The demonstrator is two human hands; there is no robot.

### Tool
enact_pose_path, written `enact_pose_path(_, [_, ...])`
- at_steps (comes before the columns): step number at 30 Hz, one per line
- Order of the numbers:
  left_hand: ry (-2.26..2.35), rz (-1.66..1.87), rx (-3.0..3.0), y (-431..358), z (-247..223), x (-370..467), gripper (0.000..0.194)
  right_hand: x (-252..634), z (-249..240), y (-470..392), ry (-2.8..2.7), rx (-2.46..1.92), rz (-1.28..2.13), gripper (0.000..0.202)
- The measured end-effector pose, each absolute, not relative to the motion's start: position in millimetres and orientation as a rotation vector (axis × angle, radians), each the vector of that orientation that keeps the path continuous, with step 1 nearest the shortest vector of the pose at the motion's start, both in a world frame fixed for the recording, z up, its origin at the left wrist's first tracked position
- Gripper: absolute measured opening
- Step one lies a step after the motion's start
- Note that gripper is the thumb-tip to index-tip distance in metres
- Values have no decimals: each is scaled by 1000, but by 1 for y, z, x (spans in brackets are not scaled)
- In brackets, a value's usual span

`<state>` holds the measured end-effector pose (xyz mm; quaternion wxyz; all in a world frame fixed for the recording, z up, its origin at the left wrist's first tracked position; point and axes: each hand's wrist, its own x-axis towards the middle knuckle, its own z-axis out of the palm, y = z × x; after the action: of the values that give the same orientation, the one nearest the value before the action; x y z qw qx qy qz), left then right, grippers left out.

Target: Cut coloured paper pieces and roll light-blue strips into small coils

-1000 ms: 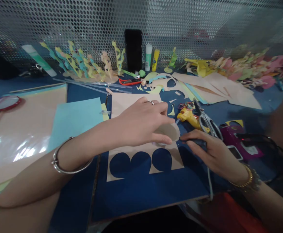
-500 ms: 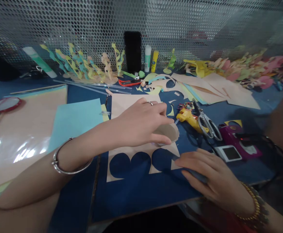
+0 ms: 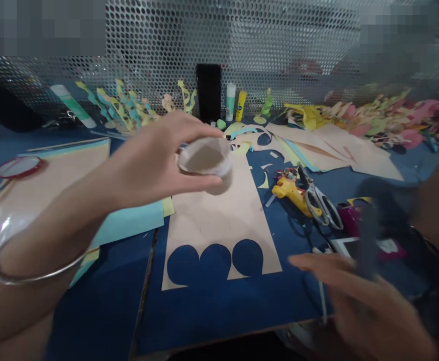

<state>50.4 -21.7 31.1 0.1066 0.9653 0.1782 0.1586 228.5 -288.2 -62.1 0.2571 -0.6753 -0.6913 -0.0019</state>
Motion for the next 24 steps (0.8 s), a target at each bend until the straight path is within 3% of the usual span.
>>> enact_pose_path(12, [1043, 383, 2705, 1, -3, -15, 56, 227, -85, -266, -2199, -1653, -82, 44])
enact_pose_path(24, [986, 475, 2670, 3, -15, -9, 58, 244, -100, -291, -2168, -1620, -148, 41])
